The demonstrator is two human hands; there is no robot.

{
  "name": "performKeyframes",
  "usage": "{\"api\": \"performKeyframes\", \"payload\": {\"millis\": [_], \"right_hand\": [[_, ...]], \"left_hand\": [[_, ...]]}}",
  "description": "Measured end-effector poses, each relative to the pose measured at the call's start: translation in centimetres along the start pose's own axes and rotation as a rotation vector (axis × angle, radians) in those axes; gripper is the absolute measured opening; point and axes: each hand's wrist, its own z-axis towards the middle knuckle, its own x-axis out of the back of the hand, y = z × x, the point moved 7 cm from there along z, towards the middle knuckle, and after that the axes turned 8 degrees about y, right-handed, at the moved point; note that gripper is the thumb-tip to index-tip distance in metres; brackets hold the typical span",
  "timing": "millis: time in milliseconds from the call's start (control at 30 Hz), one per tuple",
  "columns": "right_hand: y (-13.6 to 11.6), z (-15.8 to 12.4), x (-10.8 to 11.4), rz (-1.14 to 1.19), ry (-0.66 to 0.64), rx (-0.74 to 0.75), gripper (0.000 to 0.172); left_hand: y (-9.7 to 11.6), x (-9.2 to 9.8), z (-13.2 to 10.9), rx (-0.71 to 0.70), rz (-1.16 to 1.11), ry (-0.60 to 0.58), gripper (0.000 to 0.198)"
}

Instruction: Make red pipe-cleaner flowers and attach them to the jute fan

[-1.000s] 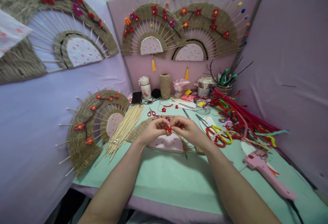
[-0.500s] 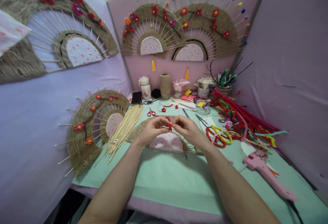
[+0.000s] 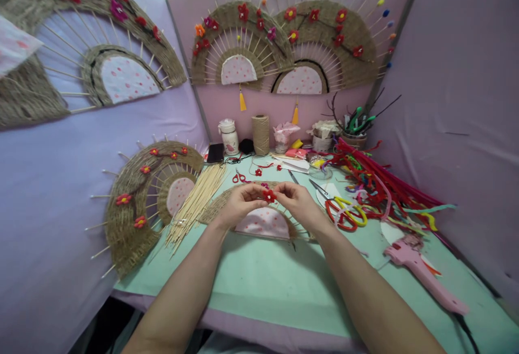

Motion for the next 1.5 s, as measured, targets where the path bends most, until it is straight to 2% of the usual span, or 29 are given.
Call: {"api": "performKeyframes", "payload": {"millis": [200,400,500,567,633,733,800,833,867,967,1067,1167,1267,1333,1500], "right_hand": [[0.4,0.1,-0.1,0.084,0.01,-0.108,0.021],[2.1,0.4,-0.3,0.281,-0.011,-0.238,0.026],[2.7,0.5,-0.7,0.424,-0.041,-0.311,0.026],[2.9,0.5,-0.9,0.484,-0.047,-0.35,0.024],[3.3,0.6,-0.8,0.498,-0.021,-0.381,0.022],[3.9,0.8,-0.2,0.489,0.045,-0.409,0.02],[4.1,1.0,0.2,0.484,0.081,-0.401,0.019],[4.2,1.1,0.3,0.478,0.096,-0.396,0.019],[4.3,1.1,0.4,0.472,0.108,-0.393,0.019],[4.4,1.1,0.4,0.461,0.109,-0.395,0.021],[4.2,1.0,0.2,0.452,0.108,-0.387,0.021],[3.9,0.9,0.2,0.406,0.108,-0.381,0.021],[3.7,0.8,0.2,0.354,0.095,-0.378,0.021],[3.7,0.8,0.2,0.332,0.093,-0.378,0.021],[3.9,0.9,0.3,0.318,0.099,-0.362,0.018]], "left_hand": [[-0.3,0.0,0.2,0.023,-0.031,0.008,0.03],[-0.5,-0.5,0.2,0.089,-0.171,-0.031,0.048],[-0.7,-0.8,0.2,0.115,-0.14,-0.041,0.054],[-0.8,-0.4,0.3,0.126,-0.087,-0.008,0.051],[-1.0,0.8,0.6,0.126,-0.013,0.091,0.045],[-1.0,4.9,1.1,0.088,0.163,0.371,0.034],[-0.6,8.0,1.0,0.006,0.355,0.593,0.027],[-0.5,9.2,1.0,-0.003,0.478,0.67,0.024],[-0.7,9.9,1.0,0.0,0.609,0.69,0.021],[-1.8,10.2,1.5,0.055,0.965,0.593,0.02],[-3.1,9.3,1.8,0.166,1.209,0.485,0.034],[-3.6,8.2,2.0,0.258,1.39,0.487,0.056],[-3.6,6.9,2.4,0.239,1.475,0.488,0.069],[-3.8,6.3,2.7,0.222,1.497,0.484,0.064],[-4.2,6.0,3.1,0.179,1.528,0.423,0.034]]}}
